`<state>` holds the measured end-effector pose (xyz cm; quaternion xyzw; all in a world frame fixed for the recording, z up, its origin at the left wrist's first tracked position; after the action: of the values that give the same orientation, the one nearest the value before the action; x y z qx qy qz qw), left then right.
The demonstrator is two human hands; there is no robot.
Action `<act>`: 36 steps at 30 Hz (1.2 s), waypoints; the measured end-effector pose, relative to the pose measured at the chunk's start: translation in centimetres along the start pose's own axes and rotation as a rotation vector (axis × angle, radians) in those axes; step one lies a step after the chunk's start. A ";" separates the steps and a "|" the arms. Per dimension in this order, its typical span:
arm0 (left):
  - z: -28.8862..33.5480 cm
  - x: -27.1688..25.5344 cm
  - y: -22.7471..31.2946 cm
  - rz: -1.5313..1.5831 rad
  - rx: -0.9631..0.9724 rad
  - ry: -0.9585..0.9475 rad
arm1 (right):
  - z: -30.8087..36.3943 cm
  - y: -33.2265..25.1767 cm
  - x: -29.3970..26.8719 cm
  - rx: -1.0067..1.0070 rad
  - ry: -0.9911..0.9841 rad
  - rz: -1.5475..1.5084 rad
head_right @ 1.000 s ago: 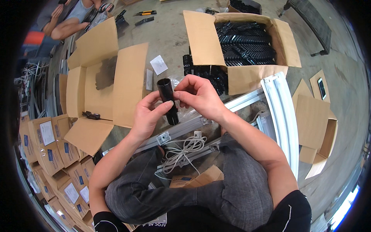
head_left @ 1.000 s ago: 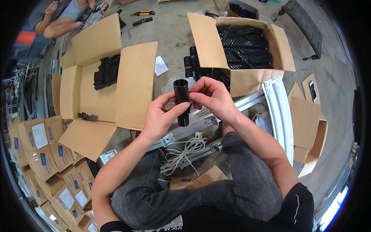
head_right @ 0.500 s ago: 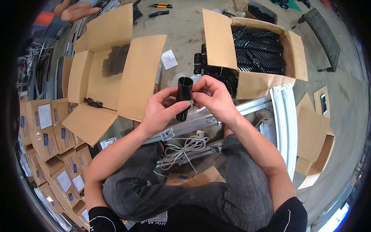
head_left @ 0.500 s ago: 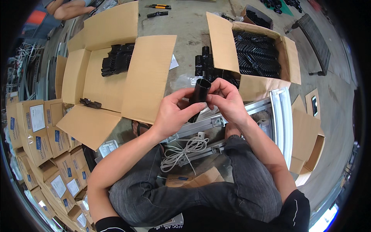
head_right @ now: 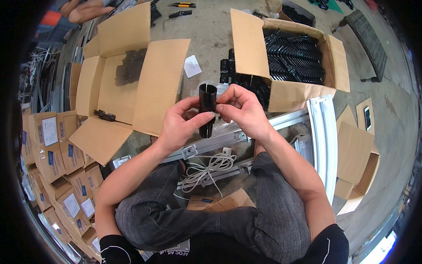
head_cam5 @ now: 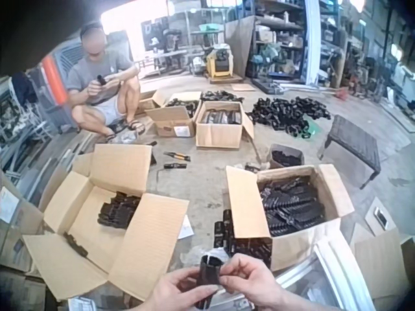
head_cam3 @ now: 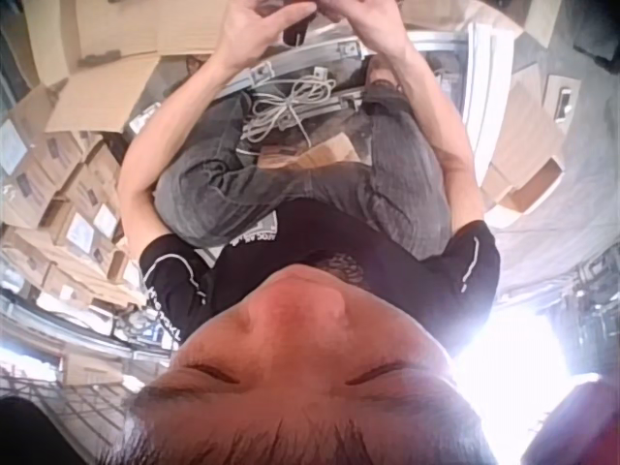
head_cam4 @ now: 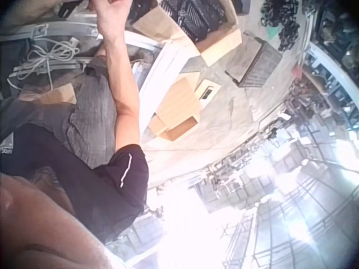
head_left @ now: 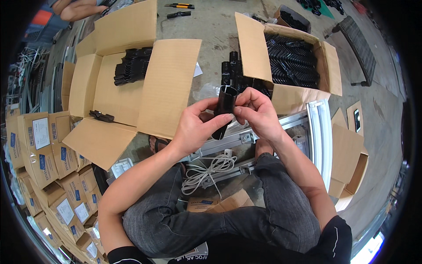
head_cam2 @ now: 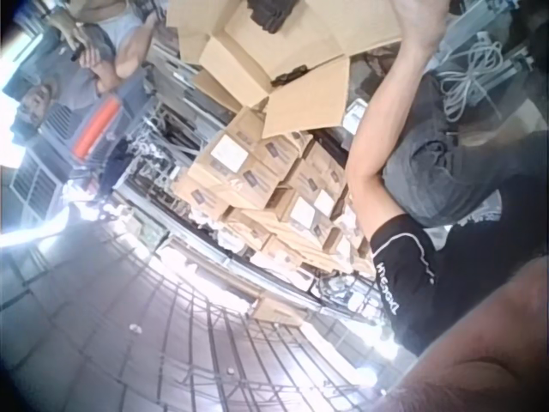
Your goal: The person sits on the floor and takes small black plastic components and metal pins from cardboard boxes to assemble them by hand.
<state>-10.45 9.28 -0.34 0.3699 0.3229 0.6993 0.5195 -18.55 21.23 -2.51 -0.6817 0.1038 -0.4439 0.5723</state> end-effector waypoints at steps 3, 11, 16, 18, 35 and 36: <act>0.0 -0.1 -0.2 -0.007 0.004 0.005 | 0.0 -0.1 0.1 0.013 -0.004 0.023; -0.2 -0.2 -0.6 -0.020 -0.032 0.007 | -0.1 0.0 0.1 0.037 -0.019 0.007; -0.1 0.0 -0.3 -0.009 -0.016 -0.017 | 0.1 0.1 0.4 0.051 -0.042 -0.110; -0.2 0.1 -0.3 -0.016 -0.020 -0.025 | 0.1 0.0 0.4 0.044 -0.048 -0.100; 1.1 0.7 2.0 -0.787 0.440 0.332 | 0.3 0.1 0.3 0.129 0.066 0.377; 1.3 0.9 2.2 -0.825 0.474 0.349 | 0.3 0.1 0.2 0.129 0.068 0.377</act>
<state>-10.61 9.65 2.31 0.1970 0.6740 0.3944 0.5927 -18.20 21.27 -2.52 -0.5967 0.2203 -0.3573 0.6839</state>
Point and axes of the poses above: each hand's wrist, its own z-axis away from the middle knuckle, its own x-axis out of the palm, y = z × x, the point moved 9 cm from there along -z, towards the middle knuckle, and after that the axes turned 11 degrees about -x, right-handed, at the moved point
